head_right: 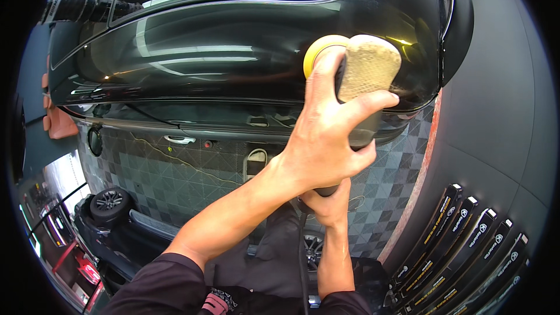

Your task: The person applies a liquid compound from a bottle onto a yellow polishing pad attached to a rotary polisher. They then use the polisher to buff the rear trunk and side panels of a black car, moving the tool in circular and sweeping motions across the vehicle's surface.

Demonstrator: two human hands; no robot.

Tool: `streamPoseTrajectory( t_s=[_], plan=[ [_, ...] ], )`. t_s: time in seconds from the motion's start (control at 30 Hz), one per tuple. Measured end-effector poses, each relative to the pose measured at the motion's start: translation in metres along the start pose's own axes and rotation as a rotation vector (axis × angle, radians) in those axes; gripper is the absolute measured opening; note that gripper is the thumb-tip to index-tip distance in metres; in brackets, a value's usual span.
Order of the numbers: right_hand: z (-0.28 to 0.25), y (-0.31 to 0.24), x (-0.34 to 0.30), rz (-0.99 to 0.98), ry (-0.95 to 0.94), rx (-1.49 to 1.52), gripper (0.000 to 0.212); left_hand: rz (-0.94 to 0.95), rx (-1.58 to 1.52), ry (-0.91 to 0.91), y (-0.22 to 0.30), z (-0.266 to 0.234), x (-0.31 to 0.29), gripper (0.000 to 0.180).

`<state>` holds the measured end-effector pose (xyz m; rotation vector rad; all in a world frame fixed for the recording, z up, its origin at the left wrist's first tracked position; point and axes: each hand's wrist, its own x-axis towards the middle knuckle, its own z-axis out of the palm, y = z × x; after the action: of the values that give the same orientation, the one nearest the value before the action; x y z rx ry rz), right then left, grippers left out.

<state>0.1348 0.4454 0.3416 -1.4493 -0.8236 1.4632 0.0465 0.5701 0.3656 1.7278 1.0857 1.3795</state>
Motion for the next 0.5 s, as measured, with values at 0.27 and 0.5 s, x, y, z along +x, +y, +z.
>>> streamPoseTrajectory(
  t_s=[0.27,0.5],
  plan=[
    [0.050,0.012,0.000,0.091,-0.165,-0.001,0.067,-0.037,0.163,0.006,-0.011,-0.075,-0.013,0.065],
    [0.102,0.004,0.003,0.125,-0.217,-0.111,0.083,-0.041,0.315,0.049,-0.015,-0.143,-0.019,0.070]
  ],
)
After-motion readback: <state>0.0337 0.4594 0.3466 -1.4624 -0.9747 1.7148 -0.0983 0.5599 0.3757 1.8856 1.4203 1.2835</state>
